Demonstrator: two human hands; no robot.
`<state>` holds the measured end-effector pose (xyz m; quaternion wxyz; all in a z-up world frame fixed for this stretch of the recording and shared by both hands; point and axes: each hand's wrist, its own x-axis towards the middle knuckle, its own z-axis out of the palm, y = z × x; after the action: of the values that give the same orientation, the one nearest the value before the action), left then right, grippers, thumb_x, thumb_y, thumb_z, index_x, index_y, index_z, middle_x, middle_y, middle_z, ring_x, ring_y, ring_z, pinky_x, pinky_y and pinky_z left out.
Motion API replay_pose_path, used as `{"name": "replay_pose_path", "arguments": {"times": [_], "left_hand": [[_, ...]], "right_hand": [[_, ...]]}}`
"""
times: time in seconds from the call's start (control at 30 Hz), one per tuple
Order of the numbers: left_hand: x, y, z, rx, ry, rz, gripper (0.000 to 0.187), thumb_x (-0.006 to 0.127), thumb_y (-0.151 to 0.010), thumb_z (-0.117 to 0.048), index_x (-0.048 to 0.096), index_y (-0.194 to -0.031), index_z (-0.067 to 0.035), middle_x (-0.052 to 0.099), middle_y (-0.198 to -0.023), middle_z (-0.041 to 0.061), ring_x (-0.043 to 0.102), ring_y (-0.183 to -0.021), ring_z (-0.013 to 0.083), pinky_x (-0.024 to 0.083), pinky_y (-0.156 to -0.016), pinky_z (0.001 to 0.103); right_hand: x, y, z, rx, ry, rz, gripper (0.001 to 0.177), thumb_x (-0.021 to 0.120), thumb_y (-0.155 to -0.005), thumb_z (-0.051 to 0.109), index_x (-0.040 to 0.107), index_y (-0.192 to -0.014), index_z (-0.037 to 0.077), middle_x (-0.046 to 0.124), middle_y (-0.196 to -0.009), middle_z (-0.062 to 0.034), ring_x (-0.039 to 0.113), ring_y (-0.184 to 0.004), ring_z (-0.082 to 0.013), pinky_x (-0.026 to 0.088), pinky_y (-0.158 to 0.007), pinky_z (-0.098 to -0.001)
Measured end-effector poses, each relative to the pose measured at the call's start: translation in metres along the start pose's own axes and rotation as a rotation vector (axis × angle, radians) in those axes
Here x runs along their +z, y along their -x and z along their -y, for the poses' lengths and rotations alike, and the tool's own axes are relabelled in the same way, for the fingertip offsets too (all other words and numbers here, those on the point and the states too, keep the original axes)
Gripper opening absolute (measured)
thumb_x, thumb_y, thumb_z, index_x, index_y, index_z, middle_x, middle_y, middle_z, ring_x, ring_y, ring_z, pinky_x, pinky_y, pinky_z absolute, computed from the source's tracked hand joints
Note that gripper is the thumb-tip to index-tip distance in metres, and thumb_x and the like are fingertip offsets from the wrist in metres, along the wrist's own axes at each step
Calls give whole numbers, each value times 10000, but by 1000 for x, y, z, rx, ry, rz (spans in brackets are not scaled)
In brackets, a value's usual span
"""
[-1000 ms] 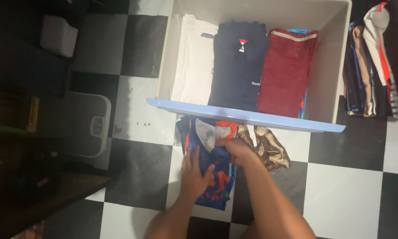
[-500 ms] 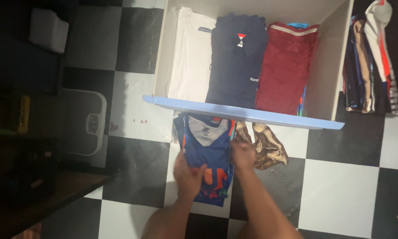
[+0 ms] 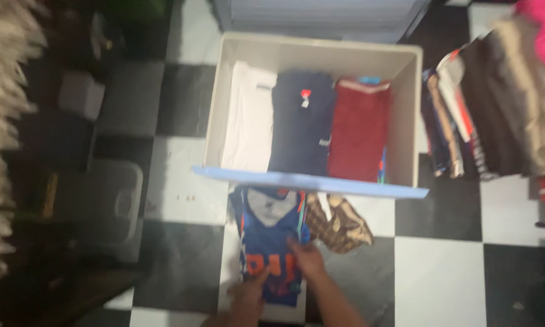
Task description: The person folds various t-shirts and places them into an open drawer. They handle each shirt individually, folding it neatly before arranging it inside the drawer alongside other folded clothes.
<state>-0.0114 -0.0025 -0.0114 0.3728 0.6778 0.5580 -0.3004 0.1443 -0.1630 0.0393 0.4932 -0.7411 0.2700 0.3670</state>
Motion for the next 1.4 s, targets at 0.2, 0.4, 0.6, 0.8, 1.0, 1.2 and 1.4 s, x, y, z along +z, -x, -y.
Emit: {"name": "replay_pose_path", "arguments": {"times": [0.2,0.4,0.6,0.8,1.0,1.2,1.4], "left_hand": [[-11,13,-13,497,-293,148,814,896,-790,-318,480,-1489,-281,470,-1454,144,413,-1261,268,334,-1003,387],[-11,21,-31,13,502,298,611,875,-776,-298,625,-1328,-222,633,-1226,99,556,-999,228,459,-839,365],[-17,14,-36,-10,536,320,554,850,-777,-245,641,-1289,-220,641,-1190,105,599,-945,225,514,-789,355],[-22,18,-49,26,514,357,502,826,-778,-193,658,-1250,-218,650,-1153,111,642,-892,222,568,-740,346],[-37,36,-36,516,148,408,457,801,-779,-140,674,-1211,-216,658,-1117,117,685,-839,219,623,-690,337],[-5,23,-25,-115,1053,582,479,836,-715,-65,649,-1140,-185,684,-1062,92,663,-864,248,541,-713,389],[-3,6,-16,-202,725,431,463,734,-707,-212,645,-1159,-169,657,-1068,71,625,-882,244,518,-738,431]], "right_hand": [[4,3,-11,42,21,75,608,863,-721,496,771,-1041,-13,793,-974,-117,753,-846,-206,607,-760,-365],[1,11,-8,6,61,2,554,897,-697,490,738,-880,-8,776,-887,-135,731,-786,-214,583,-696,-361],[1,1,-26,11,28,35,568,877,-720,518,761,-755,-37,756,-760,-131,675,-654,-195,542,-606,-364],[-4,7,-34,35,-163,159,482,900,-700,470,814,-820,11,809,-817,-110,731,-678,-196,572,-623,-366],[-13,30,-22,270,-232,263,518,891,-725,439,715,-992,32,743,-855,-91,739,-713,-257,572,-644,-450],[-10,38,-21,200,-176,265,505,909,-739,436,739,-996,36,760,-879,-88,745,-707,-240,578,-630,-439],[-8,37,-21,156,-83,308,539,896,-708,504,749,-957,49,765,-876,-109,748,-725,-255,574,-682,-473]]}}
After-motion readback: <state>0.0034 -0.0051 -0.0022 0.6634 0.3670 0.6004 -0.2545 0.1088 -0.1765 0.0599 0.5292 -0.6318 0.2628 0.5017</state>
